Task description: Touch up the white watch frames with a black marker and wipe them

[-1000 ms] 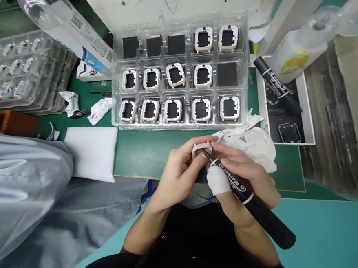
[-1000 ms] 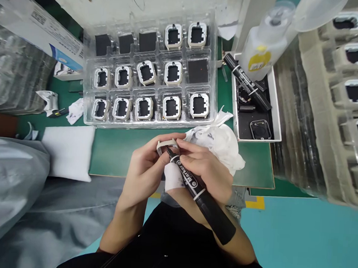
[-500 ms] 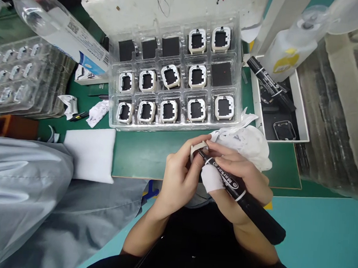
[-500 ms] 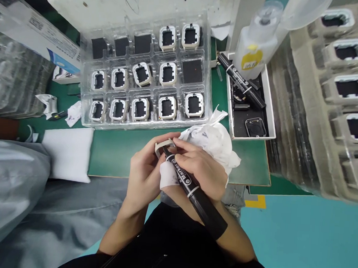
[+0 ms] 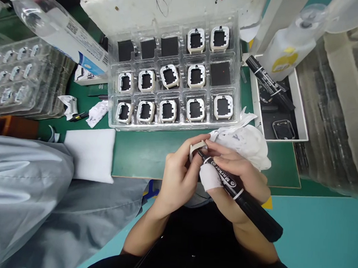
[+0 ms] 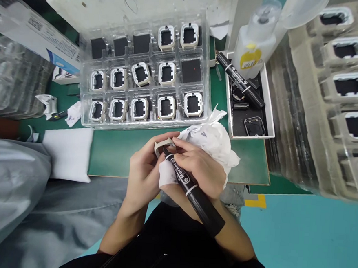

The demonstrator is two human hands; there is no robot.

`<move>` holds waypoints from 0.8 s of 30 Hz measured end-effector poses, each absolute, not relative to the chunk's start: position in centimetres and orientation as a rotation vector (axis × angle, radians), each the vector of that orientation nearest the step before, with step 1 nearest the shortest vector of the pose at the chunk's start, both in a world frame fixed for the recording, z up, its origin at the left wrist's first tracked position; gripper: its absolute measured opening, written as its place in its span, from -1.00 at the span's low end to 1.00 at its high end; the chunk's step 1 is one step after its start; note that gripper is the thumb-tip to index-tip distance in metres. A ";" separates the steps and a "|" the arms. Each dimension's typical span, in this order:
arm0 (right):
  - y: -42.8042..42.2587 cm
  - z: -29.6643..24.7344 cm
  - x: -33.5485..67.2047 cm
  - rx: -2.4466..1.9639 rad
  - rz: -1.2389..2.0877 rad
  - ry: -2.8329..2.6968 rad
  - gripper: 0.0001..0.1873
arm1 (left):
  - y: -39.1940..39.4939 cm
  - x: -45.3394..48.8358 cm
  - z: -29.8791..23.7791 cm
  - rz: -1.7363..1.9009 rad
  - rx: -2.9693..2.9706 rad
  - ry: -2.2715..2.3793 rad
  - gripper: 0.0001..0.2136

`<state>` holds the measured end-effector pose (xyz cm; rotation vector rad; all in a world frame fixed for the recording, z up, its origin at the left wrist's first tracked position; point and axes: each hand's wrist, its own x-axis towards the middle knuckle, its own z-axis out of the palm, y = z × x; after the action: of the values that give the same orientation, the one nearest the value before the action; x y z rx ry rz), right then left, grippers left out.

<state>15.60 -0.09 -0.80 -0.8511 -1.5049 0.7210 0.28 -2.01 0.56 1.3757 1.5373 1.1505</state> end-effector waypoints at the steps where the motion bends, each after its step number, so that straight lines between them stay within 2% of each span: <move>1: -0.1 -0.9 15.6 -0.843 0.722 -1.499 -0.65 | -2.0 0.3 0.5 1.148 1.369 1.535 -0.69; 14: -0.1 -0.8 15.6 -0.880 0.769 -1.445 -0.64 | -2.0 0.3 0.5 1.127 1.317 1.527 -0.67; 24: -0.2 -1.0 15.5 -0.919 0.736 -1.422 -0.72 | -2.1 0.4 0.5 1.128 1.367 1.549 -0.68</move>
<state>15.46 -0.25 -1.02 -0.9185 -1.4215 0.7364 0.43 -2.07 0.51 1.3672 1.5485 1.1280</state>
